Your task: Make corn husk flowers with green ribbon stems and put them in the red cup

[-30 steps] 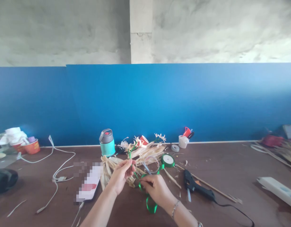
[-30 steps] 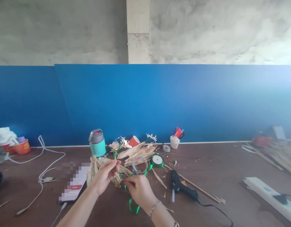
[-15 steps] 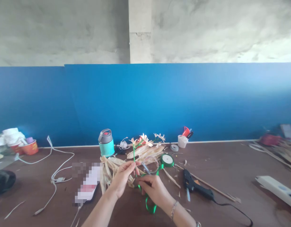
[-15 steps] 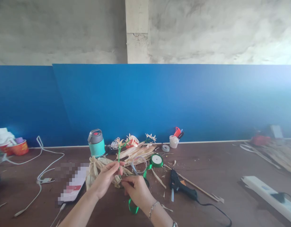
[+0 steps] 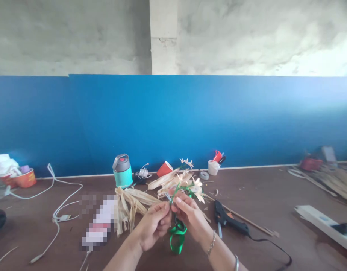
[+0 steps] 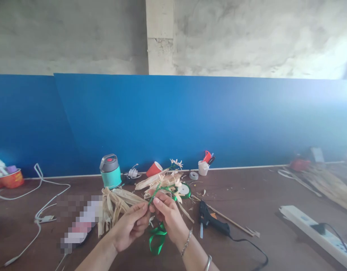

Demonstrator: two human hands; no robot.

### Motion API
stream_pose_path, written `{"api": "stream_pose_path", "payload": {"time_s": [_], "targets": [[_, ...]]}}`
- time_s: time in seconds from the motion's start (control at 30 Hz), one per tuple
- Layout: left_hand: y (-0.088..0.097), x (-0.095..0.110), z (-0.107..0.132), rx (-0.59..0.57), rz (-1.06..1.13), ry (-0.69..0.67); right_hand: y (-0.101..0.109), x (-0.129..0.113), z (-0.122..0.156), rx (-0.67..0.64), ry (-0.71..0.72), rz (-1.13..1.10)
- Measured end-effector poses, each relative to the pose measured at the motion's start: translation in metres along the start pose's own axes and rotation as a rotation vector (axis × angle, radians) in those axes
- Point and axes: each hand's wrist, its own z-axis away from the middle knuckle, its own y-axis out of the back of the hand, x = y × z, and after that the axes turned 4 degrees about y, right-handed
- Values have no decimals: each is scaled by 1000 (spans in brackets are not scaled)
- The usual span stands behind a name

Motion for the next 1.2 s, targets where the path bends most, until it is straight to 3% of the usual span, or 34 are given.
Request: {"api": "stream_pose_path", "payload": {"time_s": [0.1, 0.37, 0.7, 1.03, 1.2], "targets": [[-7, -3, 2, -18, 18, 23, 0, -2, -1, 63, 29, -45], [-8, -8, -7, 85, 24, -5, 10, 5, -9, 205, 123, 74], [-8, -17, -13, 209, 114, 72, -3, 2, -9, 322, 228, 218], [-1, -22, -17, 258, 50, -66, 5, 10, -10, 260, 118, 142], [-7, -20, -16, 240, 40, -3, 1, 9, -9, 236, 111, 129]]}}
